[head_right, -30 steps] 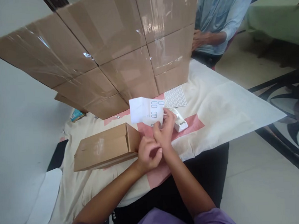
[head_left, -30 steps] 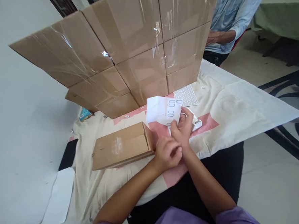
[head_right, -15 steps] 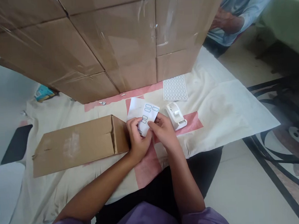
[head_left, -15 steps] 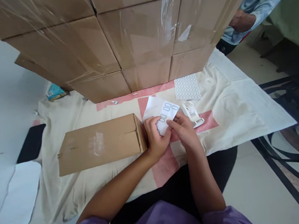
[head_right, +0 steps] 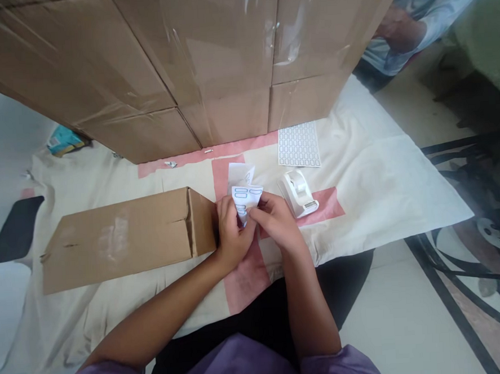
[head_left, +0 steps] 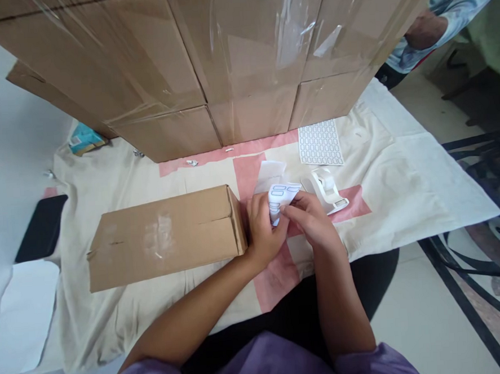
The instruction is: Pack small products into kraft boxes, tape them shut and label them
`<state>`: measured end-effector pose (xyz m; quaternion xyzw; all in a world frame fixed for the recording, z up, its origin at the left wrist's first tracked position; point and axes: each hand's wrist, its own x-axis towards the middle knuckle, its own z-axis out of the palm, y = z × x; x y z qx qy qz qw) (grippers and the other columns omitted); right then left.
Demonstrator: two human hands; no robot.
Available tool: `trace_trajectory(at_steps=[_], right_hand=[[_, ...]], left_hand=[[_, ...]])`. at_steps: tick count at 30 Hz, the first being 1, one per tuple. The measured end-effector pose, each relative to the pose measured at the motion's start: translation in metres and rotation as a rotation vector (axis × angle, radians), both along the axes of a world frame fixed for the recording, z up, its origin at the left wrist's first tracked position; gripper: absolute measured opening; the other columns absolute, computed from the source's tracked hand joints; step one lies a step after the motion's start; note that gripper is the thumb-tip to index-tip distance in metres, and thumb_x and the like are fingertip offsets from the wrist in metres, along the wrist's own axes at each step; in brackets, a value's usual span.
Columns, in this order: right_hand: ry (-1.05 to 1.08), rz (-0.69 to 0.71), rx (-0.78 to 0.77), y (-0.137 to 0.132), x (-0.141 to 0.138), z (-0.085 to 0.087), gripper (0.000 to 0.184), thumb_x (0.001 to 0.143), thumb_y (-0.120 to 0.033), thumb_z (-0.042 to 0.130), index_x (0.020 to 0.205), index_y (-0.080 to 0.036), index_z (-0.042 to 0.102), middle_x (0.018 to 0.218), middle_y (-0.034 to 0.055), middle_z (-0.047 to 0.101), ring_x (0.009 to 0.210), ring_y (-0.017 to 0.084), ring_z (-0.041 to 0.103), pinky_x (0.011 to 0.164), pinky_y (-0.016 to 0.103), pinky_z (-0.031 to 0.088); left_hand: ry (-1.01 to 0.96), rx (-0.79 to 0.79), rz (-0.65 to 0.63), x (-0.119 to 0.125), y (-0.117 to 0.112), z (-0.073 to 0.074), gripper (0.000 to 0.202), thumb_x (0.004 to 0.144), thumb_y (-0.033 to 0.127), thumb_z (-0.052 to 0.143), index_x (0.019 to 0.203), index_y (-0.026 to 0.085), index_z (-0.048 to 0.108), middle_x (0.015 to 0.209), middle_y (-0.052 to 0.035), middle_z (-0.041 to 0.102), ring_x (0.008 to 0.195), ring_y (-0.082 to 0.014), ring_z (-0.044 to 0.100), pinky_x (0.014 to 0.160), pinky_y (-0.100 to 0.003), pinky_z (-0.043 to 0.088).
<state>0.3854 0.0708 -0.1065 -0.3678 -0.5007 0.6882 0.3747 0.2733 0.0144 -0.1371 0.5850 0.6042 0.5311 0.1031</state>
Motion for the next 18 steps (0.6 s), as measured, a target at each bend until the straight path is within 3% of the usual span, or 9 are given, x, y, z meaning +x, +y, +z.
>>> trace_trajectory(at_steps=[13,18], right_hand=[[-0.035,-0.012,0.057,-0.0015,-0.0006,-0.0006,0.011,0.078,-0.025,0.074,0.089,-0.021,0.076,0.086,0.0000,0.075,0.086,0.019,0.068,0.083,0.032,0.052],[-0.076,-0.041,0.074,-0.0008,0.0011,0.0053,0.010,0.076,-0.023,0.074,0.085,-0.021,0.076,0.084,0.0005,0.075,0.083,0.020,0.067,0.079,0.033,0.052]], left_hand=[[-0.036,-0.035,-0.087,-0.0014,-0.0007,-0.0069,0.020,0.106,0.030,0.040,0.115,0.020,0.056,0.105,-0.0088,0.059,0.099,-0.0242,0.057,0.088,-0.041,0.046],[-0.058,-0.004,-0.039,0.0007,-0.0015,-0.0069,0.021,0.106,0.033,0.045,0.121,0.021,0.054,0.109,-0.0091,0.058,0.102,-0.0235,0.057,0.089,-0.040,0.048]])
